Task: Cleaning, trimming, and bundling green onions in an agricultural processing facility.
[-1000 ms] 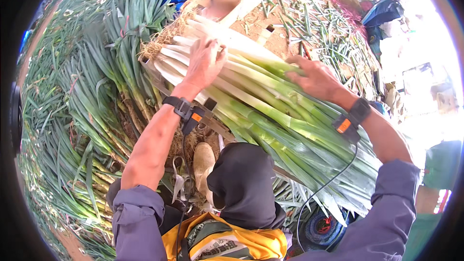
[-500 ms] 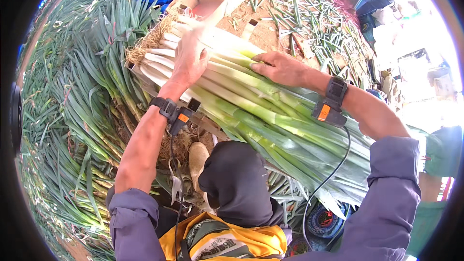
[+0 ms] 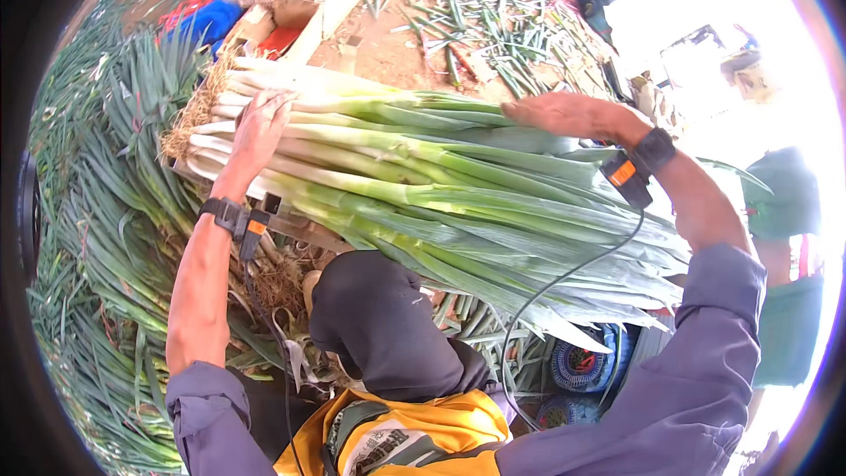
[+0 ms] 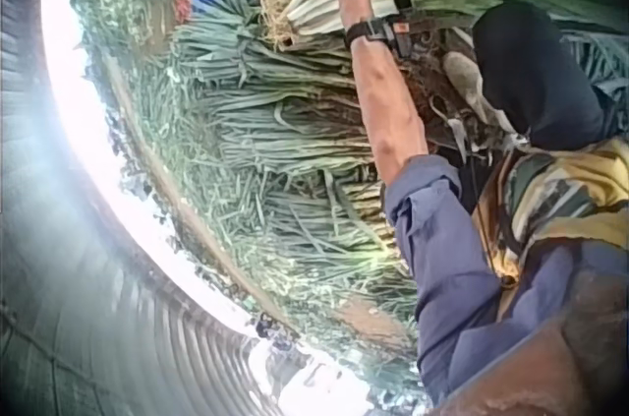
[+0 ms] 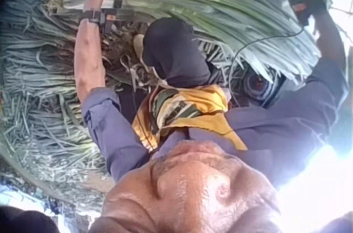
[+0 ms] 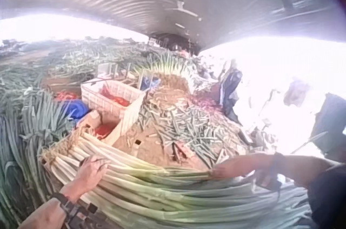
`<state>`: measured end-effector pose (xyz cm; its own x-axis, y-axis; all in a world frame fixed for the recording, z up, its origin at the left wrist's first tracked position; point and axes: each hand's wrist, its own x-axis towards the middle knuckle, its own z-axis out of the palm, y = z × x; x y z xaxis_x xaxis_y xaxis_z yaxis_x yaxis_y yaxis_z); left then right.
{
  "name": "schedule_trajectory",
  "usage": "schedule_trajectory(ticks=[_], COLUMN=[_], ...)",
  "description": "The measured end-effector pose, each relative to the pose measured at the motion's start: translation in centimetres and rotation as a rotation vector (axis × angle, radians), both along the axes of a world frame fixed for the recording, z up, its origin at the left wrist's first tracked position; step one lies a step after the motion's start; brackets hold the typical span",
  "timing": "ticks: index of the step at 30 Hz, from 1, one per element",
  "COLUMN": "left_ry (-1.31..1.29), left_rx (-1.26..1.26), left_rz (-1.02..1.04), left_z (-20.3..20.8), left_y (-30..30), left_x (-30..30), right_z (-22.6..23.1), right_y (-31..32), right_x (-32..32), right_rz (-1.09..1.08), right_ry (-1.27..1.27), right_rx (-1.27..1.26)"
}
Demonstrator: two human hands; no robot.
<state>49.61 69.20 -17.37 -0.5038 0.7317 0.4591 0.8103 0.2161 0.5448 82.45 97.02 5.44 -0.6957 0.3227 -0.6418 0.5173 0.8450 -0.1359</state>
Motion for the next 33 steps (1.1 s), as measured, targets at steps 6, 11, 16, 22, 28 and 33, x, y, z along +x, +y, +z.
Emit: schedule_trajectory(ticks=[6, 11, 16, 22, 28, 33], left_ry=[-0.041, -0.071, 0.016, 0.034, 0.043, 0.101], left_rx=[0.004, -0.024, -0.05, -0.034, -0.038, -0.024], left_rz=[-0.068, -0.075, -0.068, -0.098, -0.026, 0.004], left_z=[0.0, 0.9, -0.2, 0.3, -0.5, -0.2], left_y=[-0.6, 0.1, -0.1, -0.3, 0.1, -0.4], left_x=[0.0, 0.8, 0.0, 0.0, 0.4, 0.5], right_z=[1.6, -5.0, -2.7, -1.6, 0.9, 1.3], right_y=[-5.5, -7.6, -6.5, -3.0, -3.4, -2.5], right_x=[4.9, 10.7, 8.2, 5.1, 4.4, 5.8], right_rz=[-0.099, -0.181, -0.209, 0.211, 0.013, 0.084], right_ry=[0.009, 0.188, 0.061, 0.587, -0.055, 0.219], right_rx=[0.177, 0.205, 0.221, 0.255, 0.269, 0.246])
